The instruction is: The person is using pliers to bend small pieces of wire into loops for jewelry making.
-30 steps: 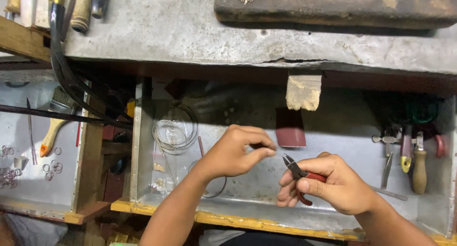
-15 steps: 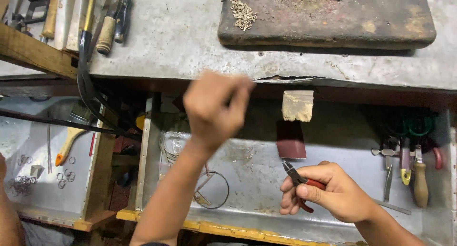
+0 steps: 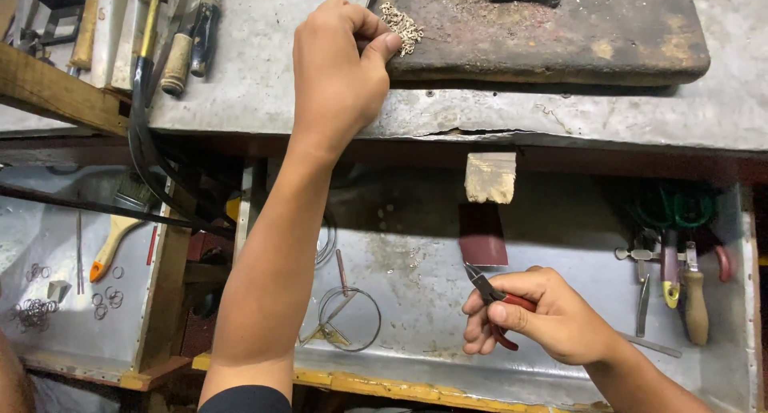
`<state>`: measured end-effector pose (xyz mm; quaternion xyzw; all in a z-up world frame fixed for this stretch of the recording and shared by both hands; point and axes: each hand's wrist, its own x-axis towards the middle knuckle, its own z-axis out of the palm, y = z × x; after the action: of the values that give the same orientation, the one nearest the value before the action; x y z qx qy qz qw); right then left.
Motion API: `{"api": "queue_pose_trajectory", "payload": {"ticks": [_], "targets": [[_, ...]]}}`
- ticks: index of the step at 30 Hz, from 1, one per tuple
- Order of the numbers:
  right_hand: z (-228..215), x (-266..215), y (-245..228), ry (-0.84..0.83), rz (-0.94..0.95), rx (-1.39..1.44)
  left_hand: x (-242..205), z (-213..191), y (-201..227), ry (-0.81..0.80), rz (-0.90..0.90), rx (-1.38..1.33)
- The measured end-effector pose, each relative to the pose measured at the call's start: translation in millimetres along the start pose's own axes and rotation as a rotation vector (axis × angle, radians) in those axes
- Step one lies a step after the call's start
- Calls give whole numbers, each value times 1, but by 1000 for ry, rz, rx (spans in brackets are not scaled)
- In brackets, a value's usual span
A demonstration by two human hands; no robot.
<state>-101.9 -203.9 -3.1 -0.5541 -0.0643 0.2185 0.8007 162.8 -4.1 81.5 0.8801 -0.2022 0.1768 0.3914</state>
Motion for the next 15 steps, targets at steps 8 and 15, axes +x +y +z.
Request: {"api": "queue_pose_trajectory", "payload": {"ticks": [8,15], "targets": [[-1,1,-1,5,-18,-3,-31,-19,21,172,274,-252],[-2,2,2,-3,-3,12,-118,-4,42,89,91,-648]]}}
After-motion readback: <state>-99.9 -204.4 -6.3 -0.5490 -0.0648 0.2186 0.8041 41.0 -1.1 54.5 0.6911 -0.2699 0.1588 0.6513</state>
